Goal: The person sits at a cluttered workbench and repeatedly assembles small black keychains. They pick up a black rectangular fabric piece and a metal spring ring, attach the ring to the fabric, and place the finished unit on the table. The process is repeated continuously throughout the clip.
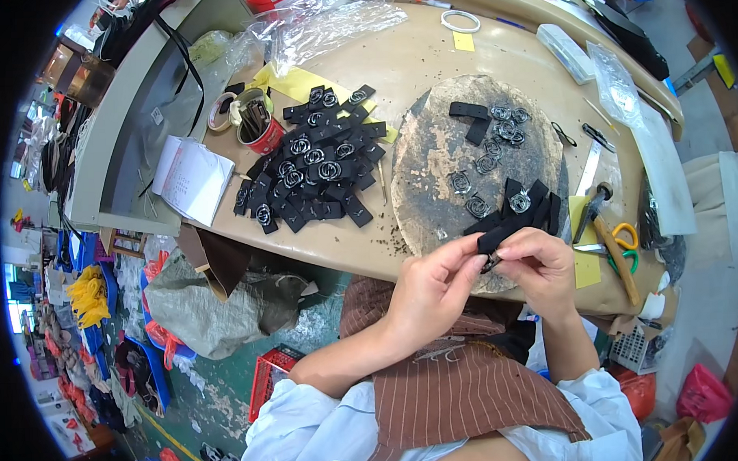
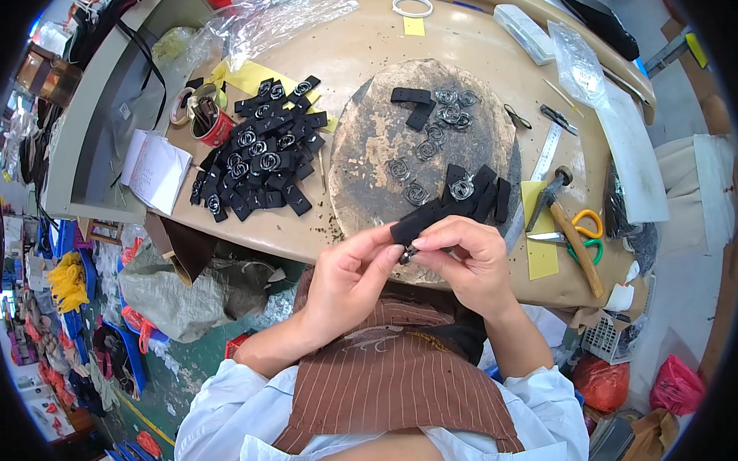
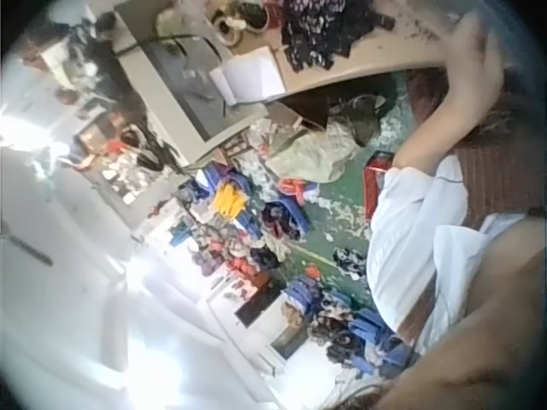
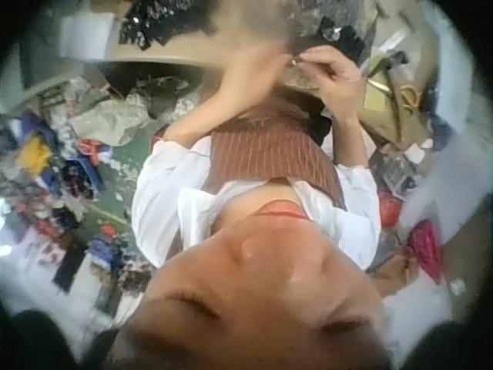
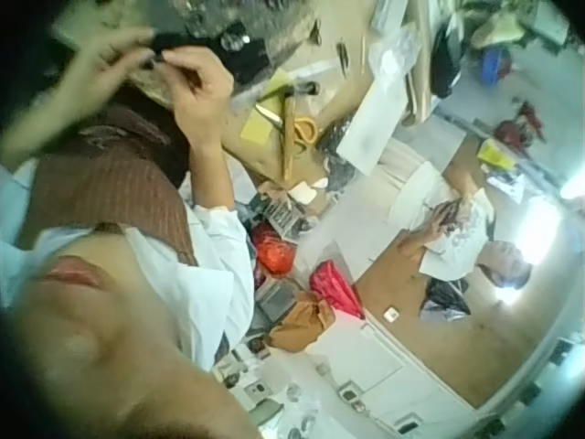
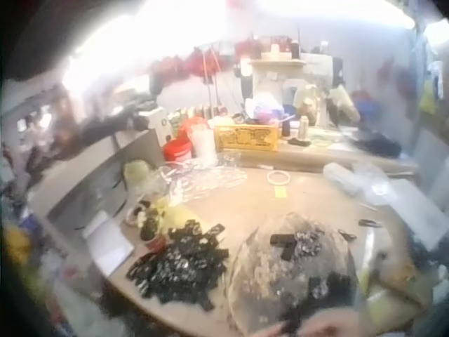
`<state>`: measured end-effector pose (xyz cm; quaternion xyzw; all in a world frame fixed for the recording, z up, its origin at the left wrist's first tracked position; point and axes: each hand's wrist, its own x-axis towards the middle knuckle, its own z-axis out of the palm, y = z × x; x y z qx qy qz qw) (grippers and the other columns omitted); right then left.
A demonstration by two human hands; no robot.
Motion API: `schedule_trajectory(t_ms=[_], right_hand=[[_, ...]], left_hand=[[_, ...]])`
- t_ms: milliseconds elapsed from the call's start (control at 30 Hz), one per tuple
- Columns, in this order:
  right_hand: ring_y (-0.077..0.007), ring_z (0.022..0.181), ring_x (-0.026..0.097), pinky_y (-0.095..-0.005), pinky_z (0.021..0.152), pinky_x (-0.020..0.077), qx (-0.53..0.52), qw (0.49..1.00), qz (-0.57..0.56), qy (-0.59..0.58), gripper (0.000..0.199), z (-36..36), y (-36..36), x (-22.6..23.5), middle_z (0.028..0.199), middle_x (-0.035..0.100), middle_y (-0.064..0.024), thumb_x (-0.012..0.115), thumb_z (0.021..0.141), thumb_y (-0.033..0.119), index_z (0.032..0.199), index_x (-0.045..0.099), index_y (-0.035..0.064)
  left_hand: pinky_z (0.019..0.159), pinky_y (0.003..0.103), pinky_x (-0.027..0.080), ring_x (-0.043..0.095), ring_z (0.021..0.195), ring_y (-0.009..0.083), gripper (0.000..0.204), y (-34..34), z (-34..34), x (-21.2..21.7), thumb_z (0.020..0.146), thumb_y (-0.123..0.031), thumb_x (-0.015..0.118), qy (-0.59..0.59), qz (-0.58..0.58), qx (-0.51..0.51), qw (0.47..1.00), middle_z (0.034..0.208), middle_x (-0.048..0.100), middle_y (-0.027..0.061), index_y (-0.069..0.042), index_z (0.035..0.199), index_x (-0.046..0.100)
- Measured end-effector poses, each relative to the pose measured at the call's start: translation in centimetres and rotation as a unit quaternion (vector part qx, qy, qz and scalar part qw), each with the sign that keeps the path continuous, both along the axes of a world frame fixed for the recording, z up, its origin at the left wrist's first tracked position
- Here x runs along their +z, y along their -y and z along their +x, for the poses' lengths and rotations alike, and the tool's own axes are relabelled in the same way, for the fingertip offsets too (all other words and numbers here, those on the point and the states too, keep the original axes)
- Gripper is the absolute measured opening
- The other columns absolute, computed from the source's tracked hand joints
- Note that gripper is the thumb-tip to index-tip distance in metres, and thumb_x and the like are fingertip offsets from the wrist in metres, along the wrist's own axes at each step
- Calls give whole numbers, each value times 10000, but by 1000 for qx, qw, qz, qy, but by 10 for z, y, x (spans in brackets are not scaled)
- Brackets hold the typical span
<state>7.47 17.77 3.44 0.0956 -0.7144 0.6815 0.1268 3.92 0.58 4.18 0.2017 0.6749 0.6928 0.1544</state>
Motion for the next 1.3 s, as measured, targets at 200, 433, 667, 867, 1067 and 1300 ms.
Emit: schedule_trajectory(t_ms=[200,433,667,867,1067,1300], right_hand=[[-121,786,576,-214,653,456,0,1000,-8,22,190,5,2,-6,870,588,-76,699,706,-86,866,651,2],[-118,827,556,-222,708,464,20,993,-97,67,161,9,7,-4,908,555,-75,664,752,-85,893,632,-14],[-94,829,538,-223,751,444,31,984,-128,119,224,5,10,1,910,540,-34,670,762,-53,955,574,6],[-90,869,511,-237,769,412,64,986,-20,153,278,-6,1,4,958,538,-14,694,774,39,1008,545,20],[-99,868,515,-242,770,414,28,983,-114,141,197,-4,13,3,966,536,-38,651,803,28,991,598,-1],[-150,776,541,-253,688,426,5,991,136,13,98,-5,9,7,842,557,-68,611,816,7,912,635,4]], left_hand=[[721,192,464,571,855,44,281,3,1,-3,925,-35,501,173,83,-30,981,954,639,27,29,1197,525],[736,192,479,561,851,42,269,6,10,-5,941,-51,477,223,118,-26,967,990,627,31,38,1191,519],[800,231,487,586,941,96,320,5,15,-13,912,-8,506,160,162,-18,974,1063,627,73,38,1229,494],[841,262,481,602,987,143,330,15,0,-7,864,26,560,86,33,-67,993,1073,630,113,31,1189,505],[803,266,492,635,951,155,342,13,-7,-22,829,8,612,13,27,-32,999,956,669,111,-8,1154,506],[682,275,518,676,840,203,389,13,0,-11,808,-21,648,12,-19,-12,1000,859,675,117,-19,1167,498]])
